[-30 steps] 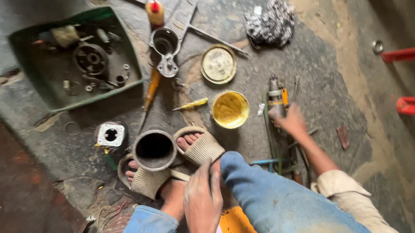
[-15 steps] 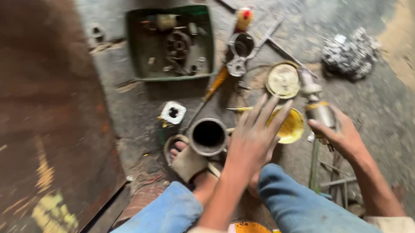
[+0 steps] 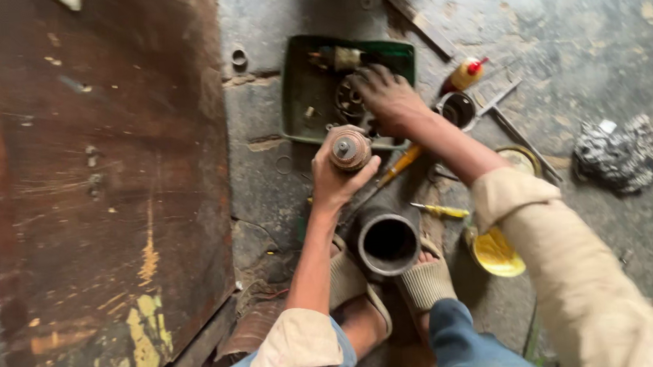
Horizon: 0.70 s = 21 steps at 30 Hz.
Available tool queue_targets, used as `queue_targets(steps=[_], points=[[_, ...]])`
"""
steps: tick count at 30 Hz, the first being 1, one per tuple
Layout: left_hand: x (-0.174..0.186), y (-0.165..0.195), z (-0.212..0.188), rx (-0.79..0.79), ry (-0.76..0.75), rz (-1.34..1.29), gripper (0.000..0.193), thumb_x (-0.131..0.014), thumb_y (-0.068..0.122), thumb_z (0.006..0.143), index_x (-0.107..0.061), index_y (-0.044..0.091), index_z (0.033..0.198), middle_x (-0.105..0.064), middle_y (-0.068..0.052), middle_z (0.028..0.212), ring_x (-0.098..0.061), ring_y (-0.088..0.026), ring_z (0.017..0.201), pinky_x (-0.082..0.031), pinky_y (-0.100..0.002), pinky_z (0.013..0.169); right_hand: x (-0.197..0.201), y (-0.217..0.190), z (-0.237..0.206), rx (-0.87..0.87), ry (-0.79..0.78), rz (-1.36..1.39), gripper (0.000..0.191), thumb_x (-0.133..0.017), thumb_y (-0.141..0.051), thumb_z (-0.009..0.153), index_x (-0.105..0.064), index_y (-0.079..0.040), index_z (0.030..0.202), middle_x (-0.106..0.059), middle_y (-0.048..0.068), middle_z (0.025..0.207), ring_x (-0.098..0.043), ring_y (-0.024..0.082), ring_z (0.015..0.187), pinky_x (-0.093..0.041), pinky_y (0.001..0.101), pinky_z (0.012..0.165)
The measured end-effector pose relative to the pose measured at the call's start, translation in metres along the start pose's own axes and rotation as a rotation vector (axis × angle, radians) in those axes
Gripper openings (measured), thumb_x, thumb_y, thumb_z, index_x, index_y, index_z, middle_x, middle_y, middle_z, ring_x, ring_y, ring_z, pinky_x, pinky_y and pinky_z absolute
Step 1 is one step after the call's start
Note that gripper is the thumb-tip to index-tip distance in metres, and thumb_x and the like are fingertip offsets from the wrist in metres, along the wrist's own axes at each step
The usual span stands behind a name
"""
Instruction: The person sits on the floor repairing an electric motor. They hold the motor armature between their knees and work on its commutator end with a hand tool, then fit the armature into the motor housing, handle brushes and small parts from a tray, and reassemble the motor components by hand.
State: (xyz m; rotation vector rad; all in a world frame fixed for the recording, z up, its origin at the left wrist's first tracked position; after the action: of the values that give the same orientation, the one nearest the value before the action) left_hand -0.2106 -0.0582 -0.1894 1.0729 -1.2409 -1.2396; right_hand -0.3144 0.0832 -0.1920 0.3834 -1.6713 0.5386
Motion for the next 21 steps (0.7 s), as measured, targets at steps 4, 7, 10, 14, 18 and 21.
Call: queue_targets(steps=[4,7,10,14,18,21], points=[[-0.002,-0.029,0.004,0.099,-0.023,-0.228,0.049,-0.086,0.019,0.074,-0.065,0.006,0.117,-0.071,-0.004,0.105,-0.069,-0.012,0.097,-0.059,-0.031,0.089,0.001,-0.021,0.036,0.126,-0.032,-0.106,0.094,-0.085,-0.029,0.071,-0.037,-0.028,0.152,-0.038,0.018,0.159,-0.031,0.042,0.144,-0.038,0.0648,0.098],[-0.011,-0.043,-0.001,0.043,-0.026,-0.063,0.050,-0.086,0.017,0.072,-0.065,0.006,0.117,-0.072,-0.005,0.103,-0.068,-0.012,0.098,-0.058,-0.031,0.090,0.003,-0.008,0.031,0.051,0.044,-0.035,0.072,-0.085,-0.033,0.075,-0.049,-0.028,0.138,-0.053,0.016,0.142,-0.047,0.039,0.132,-0.044,0.0551,0.099],[-0.023,-0.058,-0.008,0.139,-0.010,-0.052,0.049,-0.084,0.016,0.074,-0.066,0.008,0.120,-0.075,-0.007,0.106,-0.072,-0.015,0.101,-0.059,-0.032,0.093,-0.002,0.013,0.000,-0.192,0.144,0.526,0.058,-0.085,-0.036,0.082,-0.054,-0.019,0.128,-0.064,0.010,0.128,-0.060,0.033,0.122,-0.049,0.0416,0.105],[-0.032,-0.070,-0.017,0.115,0.081,0.082,0.060,-0.089,0.013,0.065,-0.064,0.007,0.119,-0.074,-0.011,0.111,-0.072,-0.023,0.105,-0.057,-0.036,0.092,-0.027,0.021,-0.068,-0.533,0.390,1.599,0.073,-0.086,-0.038,0.083,-0.044,-0.016,0.139,-0.061,0.017,0.117,-0.062,0.031,0.104,-0.050,0.0409,0.087],[-0.035,-0.067,-0.023,-0.025,0.124,0.195,0.062,-0.090,0.012,0.065,-0.063,0.004,0.120,-0.070,-0.017,0.115,-0.069,-0.031,0.108,-0.056,-0.040,0.091,-0.027,-0.005,-0.114,-0.365,0.353,1.716,0.071,-0.087,-0.036,0.082,-0.053,0.000,0.132,-0.064,0.019,0.129,-0.065,0.023,0.120,-0.054,0.0321,0.105],[-0.036,-0.073,-0.025,0.092,0.123,0.087,0.054,-0.083,0.014,0.076,-0.063,0.003,0.125,-0.073,-0.015,0.118,-0.073,-0.028,0.110,-0.058,-0.038,0.092,-0.009,-0.028,-0.127,-0.065,0.446,1.105,0.072,-0.095,-0.028,0.076,-0.047,-0.003,0.124,-0.061,0.018,0.140,-0.063,0.026,0.129,-0.054,0.0367,0.110]])
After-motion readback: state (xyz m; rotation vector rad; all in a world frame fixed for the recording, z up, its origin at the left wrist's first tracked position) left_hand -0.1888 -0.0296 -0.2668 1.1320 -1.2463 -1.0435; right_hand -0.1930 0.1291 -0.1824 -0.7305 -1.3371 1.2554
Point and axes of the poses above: each hand's wrist, its own z-axis towards the middle knuckle, its own x-axis out of the back of the hand, y = z × x, the point moved 4 cm from there along z, towards the middle knuckle
